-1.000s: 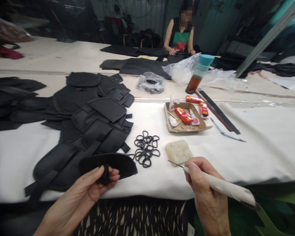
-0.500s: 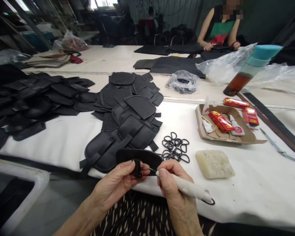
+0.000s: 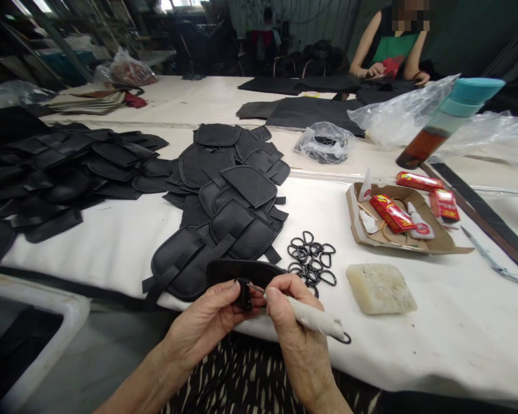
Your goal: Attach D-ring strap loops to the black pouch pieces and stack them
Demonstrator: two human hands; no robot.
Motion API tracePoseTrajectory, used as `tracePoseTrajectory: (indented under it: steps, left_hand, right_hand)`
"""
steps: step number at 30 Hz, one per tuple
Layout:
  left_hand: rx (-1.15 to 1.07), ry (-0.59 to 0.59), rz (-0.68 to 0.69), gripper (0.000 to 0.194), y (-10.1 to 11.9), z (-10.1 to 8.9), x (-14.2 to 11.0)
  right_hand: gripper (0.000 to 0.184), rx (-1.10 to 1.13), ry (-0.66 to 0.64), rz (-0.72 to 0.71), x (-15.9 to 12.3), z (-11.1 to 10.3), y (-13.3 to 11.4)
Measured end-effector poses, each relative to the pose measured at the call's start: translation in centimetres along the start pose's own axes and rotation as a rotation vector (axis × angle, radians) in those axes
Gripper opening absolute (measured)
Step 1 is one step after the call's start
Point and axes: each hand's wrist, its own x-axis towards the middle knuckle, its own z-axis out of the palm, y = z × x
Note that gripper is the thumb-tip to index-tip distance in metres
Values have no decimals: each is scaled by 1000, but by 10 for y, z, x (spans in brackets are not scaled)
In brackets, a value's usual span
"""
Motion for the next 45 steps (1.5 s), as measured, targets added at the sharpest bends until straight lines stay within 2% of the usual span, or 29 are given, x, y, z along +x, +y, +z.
tracePoseTrajectory:
  steps: [4,8,14,16,22,28,38,42,45]
  left_hand:
    - [-17,-33,21,19,-2,0,0]
    - [-12,-12,72,20,-5,3,-1]
    - [-1,71,173,22,-10,9,-1]
    - [-2,97,174,23,-10,10,-1]
    - [-4,137,148,22,-7,12,-3]
    - [2,143,165,23,-9,12,-3]
    - [-21,162,154,23,-9,12,0]
    - [-22,158,154,24,-9,11,-1]
    - [-18,150,157,24,-9,11,-1]
  right_hand:
    - [26,6,11,25,-3,5,-4]
    - [22,-73,-63,-25,-1,0,-3]
    - [9,-173,-268,-300,2,-12,0]
    - [10,-178,-271,-350,0,-15,-2]
    - [12,-225,-201,-369,-8,-27,-5]
    - [7,-109,-76,-279,-17,-31,-5]
    - [17,288,-135,-43,-26,-32,-13]
    - [18,491,-196,-3,-29,-35,-17]
    - [17,555,-227,34,-28,-37,-18]
